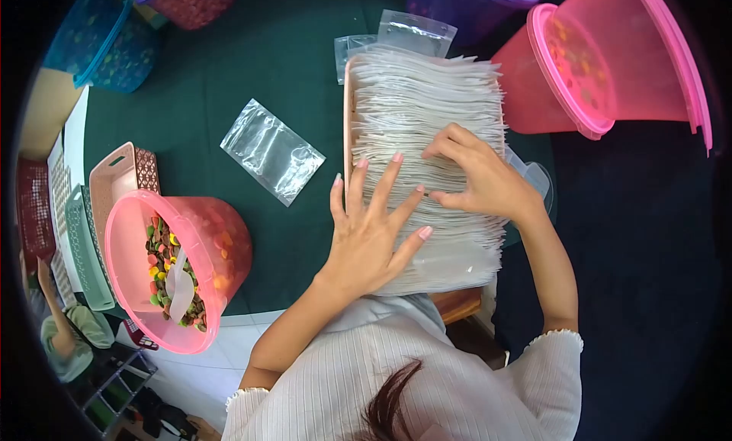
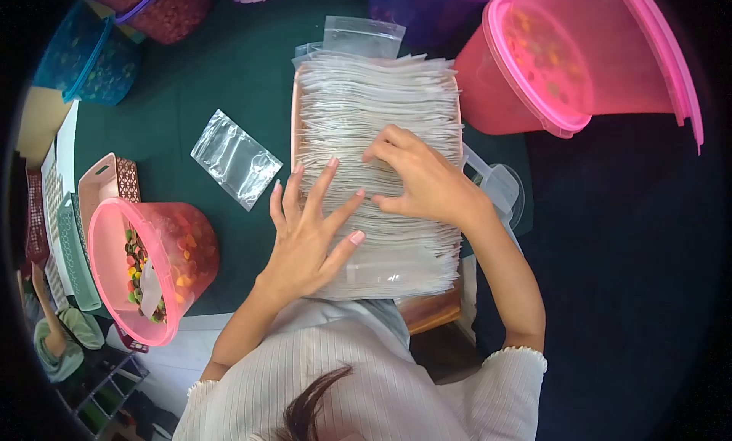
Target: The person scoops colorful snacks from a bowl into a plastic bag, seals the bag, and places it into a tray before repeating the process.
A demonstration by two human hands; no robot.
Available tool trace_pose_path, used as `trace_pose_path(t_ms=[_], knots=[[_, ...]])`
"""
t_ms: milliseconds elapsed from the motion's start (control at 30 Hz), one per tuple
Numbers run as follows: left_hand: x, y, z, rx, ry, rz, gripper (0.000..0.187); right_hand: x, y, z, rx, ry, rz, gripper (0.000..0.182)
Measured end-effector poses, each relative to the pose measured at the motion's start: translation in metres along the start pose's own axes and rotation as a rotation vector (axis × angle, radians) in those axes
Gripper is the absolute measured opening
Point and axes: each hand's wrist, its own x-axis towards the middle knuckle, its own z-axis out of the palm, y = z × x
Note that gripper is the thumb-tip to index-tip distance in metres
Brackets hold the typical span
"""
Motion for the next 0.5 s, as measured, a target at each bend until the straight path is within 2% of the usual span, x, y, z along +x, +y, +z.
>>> trace_pose_path(t_ms=[133,300,367,500], knots=[[0.0,-0.001,0.007,0.098,-0.045,0.023,0.039,0.001,0.008,0.001,0.022,-0.004,-0.014,0.035],[0.001,0.003,0.003,0.063,-0.077,-0.002,0.035,0.006,0.017,0.003,0.028,0.024,0.017,0.029],[0.001,0.003,0.001,0.06,-0.097,-0.003,0.034,0.011,0.025,0.008,-0.143,0.154,-0.11,0.024],[0.0,0.002,0.001,0.083,-0.134,0.072,0.034,0.02,0.042,0.0,-0.111,0.223,-0.078,0.022]])
